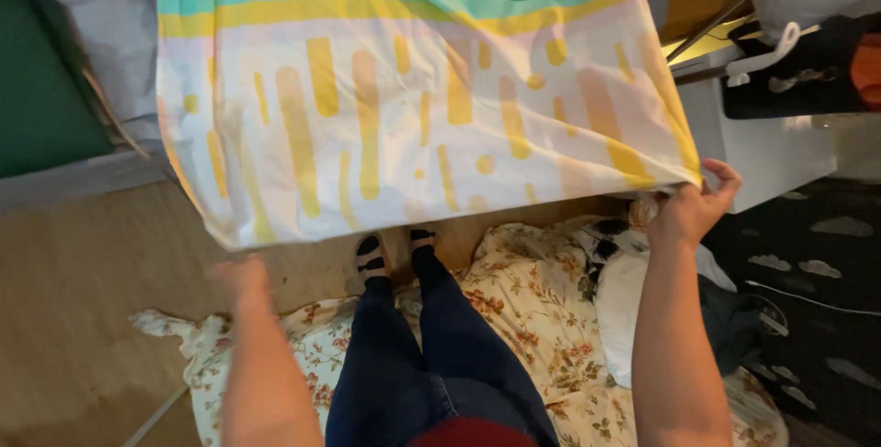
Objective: The person folds a colorful patterned towel by hand on a bed. They shake out the towel, align the edges, and fold it into a compact rectangle. The person then places the folded towel on top of a green folded item already on the bed.
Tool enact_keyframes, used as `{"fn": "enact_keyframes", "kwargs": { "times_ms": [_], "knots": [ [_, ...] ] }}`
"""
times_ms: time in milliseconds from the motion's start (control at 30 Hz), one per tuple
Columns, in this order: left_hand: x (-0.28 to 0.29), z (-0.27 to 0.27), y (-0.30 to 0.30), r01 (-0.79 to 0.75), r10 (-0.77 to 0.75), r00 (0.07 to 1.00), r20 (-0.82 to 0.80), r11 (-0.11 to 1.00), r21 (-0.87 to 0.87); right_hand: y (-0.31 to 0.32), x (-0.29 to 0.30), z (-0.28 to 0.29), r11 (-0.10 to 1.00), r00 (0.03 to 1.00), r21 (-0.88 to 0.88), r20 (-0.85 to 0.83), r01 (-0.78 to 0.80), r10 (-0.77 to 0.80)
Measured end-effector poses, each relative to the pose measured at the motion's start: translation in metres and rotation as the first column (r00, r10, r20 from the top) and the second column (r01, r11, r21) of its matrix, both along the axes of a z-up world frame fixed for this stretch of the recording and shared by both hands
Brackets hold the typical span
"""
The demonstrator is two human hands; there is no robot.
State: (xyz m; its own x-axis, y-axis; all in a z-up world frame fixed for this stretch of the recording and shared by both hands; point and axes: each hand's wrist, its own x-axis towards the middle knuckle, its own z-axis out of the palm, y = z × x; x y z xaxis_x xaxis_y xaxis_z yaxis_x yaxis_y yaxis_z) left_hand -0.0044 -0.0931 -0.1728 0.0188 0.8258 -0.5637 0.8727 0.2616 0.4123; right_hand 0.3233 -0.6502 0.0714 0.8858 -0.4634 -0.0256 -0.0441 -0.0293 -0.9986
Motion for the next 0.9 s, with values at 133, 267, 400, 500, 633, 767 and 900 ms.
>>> {"fn": "enact_keyframes", "kwargs": {
  "times_ms": [133,267,400,500,633,767,900],
  "knots": [
    [0.091,0.033,-0.127,0.402,-0.273,0.916,0.295,0.638,-0.657,0.015,-0.011,0.022,0.988,0.987,-0.01,0.049,-0.155,0.155],
    [0.147,0.1,-0.269,0.703,-0.096,0.71,0.697,0.049,-0.709,0.039,-0.022,0.068,0.964,0.965,0.078,0.084,-0.254,0.248],
    [0.183,0.148,-0.319,0.779,0.128,0.622,0.772,-0.008,-0.627,0.039,-0.015,0.102,0.963,0.964,0.056,0.054,-0.264,0.261],
    [0.204,0.14,-0.333,0.714,0.234,0.682,0.693,-0.007,-0.701,0.041,-0.008,0.125,0.946,0.951,0.111,0.092,-0.304,0.294],
    [0.241,0.181,-0.307,0.482,0.489,0.697,0.525,0.224,-0.847,0.039,0.001,0.14,0.958,0.964,0.122,0.096,-0.258,0.248],
    [0.238,0.134,-0.28,0.292,0.812,0.36,0.458,0.369,-0.883,0.037,0.002,0.147,0.95,0.957,0.143,0.127,-0.276,0.259],
    [0.229,0.082,-0.243,0.172,0.831,0.139,0.539,0.516,-0.839,0.024,0.008,0.145,0.968,0.965,0.077,0.135,-0.237,0.226]
  ]
}}
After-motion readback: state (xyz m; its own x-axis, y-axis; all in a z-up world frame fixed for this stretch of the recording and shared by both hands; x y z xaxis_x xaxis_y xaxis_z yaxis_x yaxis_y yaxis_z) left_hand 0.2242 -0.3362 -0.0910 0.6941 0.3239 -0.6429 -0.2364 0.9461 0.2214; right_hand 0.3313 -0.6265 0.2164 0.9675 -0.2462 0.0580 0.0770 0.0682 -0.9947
